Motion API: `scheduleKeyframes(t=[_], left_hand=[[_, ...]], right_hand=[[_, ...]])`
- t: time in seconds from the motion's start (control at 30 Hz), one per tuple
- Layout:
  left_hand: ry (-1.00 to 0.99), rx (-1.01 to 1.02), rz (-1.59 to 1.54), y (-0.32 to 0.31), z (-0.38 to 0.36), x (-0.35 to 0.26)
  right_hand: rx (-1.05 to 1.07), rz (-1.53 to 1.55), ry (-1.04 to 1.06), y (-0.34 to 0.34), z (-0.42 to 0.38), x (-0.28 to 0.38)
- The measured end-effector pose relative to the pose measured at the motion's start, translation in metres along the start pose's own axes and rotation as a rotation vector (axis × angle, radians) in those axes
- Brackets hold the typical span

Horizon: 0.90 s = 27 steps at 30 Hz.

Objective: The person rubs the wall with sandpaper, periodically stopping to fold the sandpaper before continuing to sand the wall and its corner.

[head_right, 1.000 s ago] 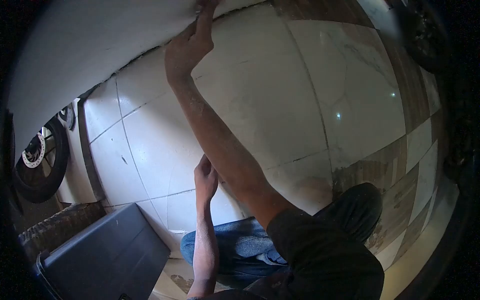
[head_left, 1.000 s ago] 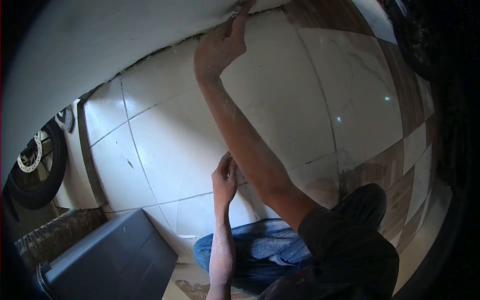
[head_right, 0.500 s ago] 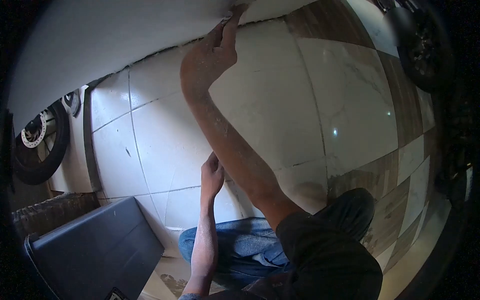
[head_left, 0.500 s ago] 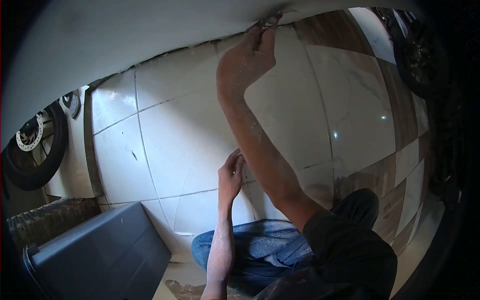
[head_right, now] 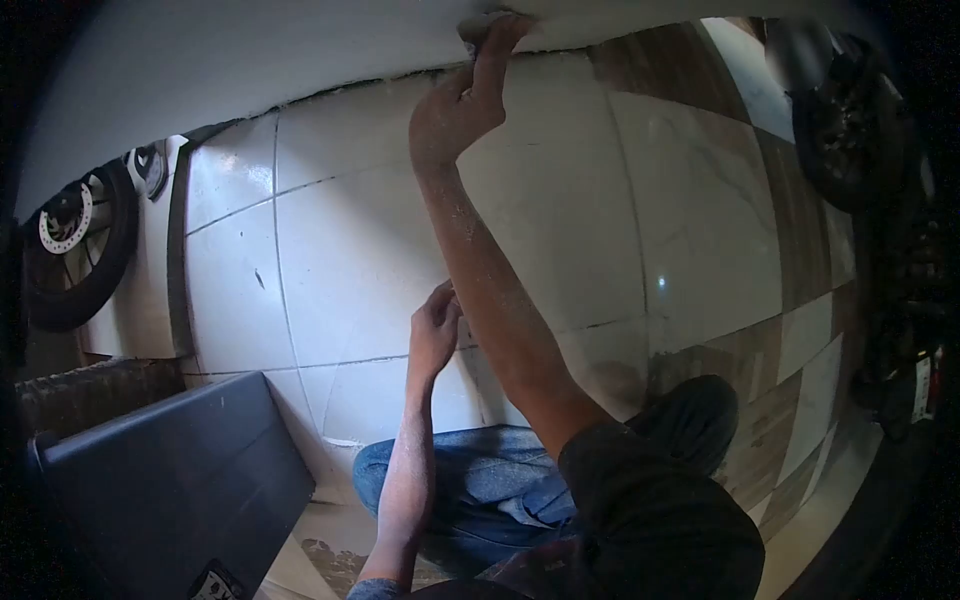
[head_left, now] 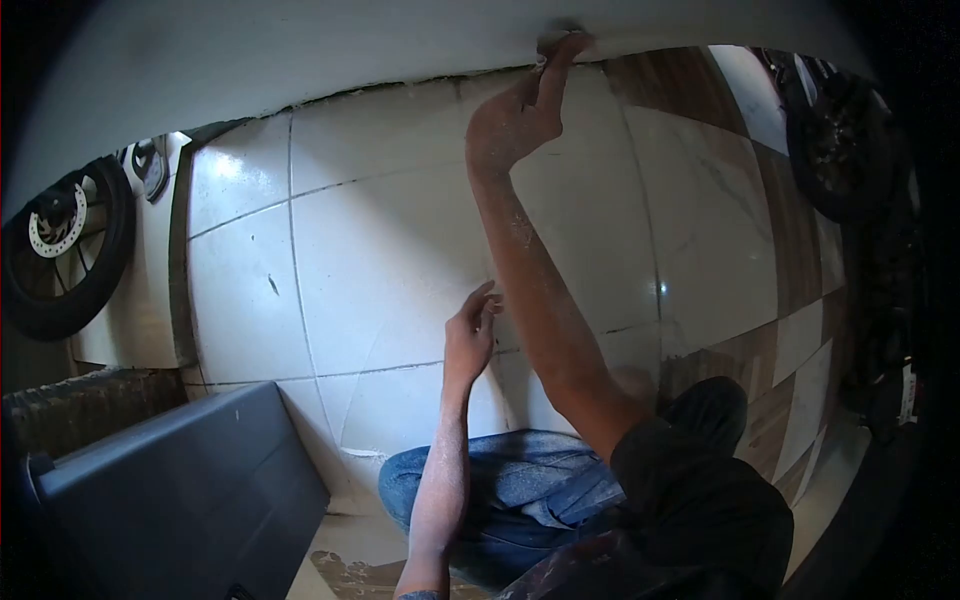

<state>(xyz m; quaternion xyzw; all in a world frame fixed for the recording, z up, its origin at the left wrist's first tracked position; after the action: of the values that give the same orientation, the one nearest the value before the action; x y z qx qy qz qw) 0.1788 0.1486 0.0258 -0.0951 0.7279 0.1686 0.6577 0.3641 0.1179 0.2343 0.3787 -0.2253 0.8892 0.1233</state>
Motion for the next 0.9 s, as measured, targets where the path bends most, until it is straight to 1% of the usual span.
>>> scheduleKeyframes(t=[0.07, 0.1, 0.13, 0.2, 0.23, 0.3, 0.33, 0.4, 0.43, 0.5, 0.53, 0.6, 0.63, 0.67, 0.7, 0.73, 0.77, 0.83, 0.87, 0.9], left_hand=[[0.012, 0.019, -0.103, -0.001, 0.002, 0.01], [0.002, 0.016, -0.111, 0.002, 0.004, 0.008], [-0.037, -0.055, -0.093, 0.013, 0.006, 0.002], [-0.14, -0.237, -0.075, 0.035, 0.006, -0.017], [-0.136, -0.241, -0.076, 0.037, 0.008, -0.022], [-0.364, -0.388, -0.166, 0.057, -0.002, -0.055], [-0.367, -0.382, -0.161, 0.06, -0.008, -0.065], [-0.233, -0.03, -0.307, 0.028, -0.016, -0.075], [-0.165, 0.024, -0.263, 0.013, -0.024, -0.075], [-0.137, 0.028, -0.38, -0.014, -0.046, -0.087], [-0.144, 0.027, -0.368, -0.024, -0.055, -0.094], [-0.079, -0.105, -0.317, -0.032, -0.075, -0.097], [-0.079, -0.118, -0.309, -0.041, -0.082, -0.099], [-0.031, -0.211, -0.265, -0.041, -0.091, -0.092], [0.016, -0.308, -0.223, -0.041, -0.099, -0.089], [0.038, -0.365, -0.266, -0.048, -0.105, -0.088], [0.041, -0.388, -0.261, -0.056, -0.108, -0.089], [-0.032, -0.494, -0.53, -0.07, -0.11, -0.096], [-0.09, -0.553, -0.534, -0.073, -0.108, -0.102], [-0.093, -0.565, -0.526, -0.078, -0.105, -0.106]], right_hand=[[0.151, -0.139, -0.261, 0.003, -0.005, -0.013], [0.418, -0.326, -0.405, -0.007, -0.018, -0.03], [0.684, -0.516, -0.549, -0.004, -0.041, -0.05], [0.971, -0.229, -0.395, 0.015, -0.076, -0.027], [0.976, -0.229, -0.397, 0.032, -0.073, -0.012], [1.485, -0.171, -0.913, 0.066, -0.122, -0.006], [1.478, -0.166, -0.913, 0.083, -0.114, 0.004], [1.704, -0.219, -0.984, 0.123, -0.124, 0.023], [1.698, -0.207, -0.979, 0.138, -0.117, 0.03], [1.66, -0.147, -1.077, 0.167, -0.106, 0.036], [1.658, -0.132, -1.105, 0.178, -0.099, 0.038], [1.65, -0.136, -1.133, 0.197, -0.091, 0.042], [1.647, -0.153, -1.159, 0.204, -0.088, 0.042], [1.663, -0.14, -1.157, 0.208, -0.087, 0.044], [1.626, -0.187, -1.192, 0.214, -0.084, 0.037], [1.592, -0.236, -1.226, 0.218, -0.081, 0.03], [1.616, -0.225, -1.227, 0.218, -0.079, 0.03], [1.614, -0.084, -1.063, 0.206, -0.061, 0.038], [1.628, -0.069, -1.064, 0.204, -0.055, 0.039], [1.581, -0.08, -1.106, 0.203, -0.044, 0.036]])
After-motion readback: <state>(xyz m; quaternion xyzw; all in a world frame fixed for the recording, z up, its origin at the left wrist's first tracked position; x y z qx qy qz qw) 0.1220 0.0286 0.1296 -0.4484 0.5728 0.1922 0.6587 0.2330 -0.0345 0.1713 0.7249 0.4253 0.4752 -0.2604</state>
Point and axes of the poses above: each hand's wrist, its own z-axis towards the middle knuckle, its own y-axis out of the back of the hand, x = y × z, the point moved 10 cm from there along z, towards the middle knuckle, and after that the axes turned 10 degrees about -y, right-handed, at the moved point
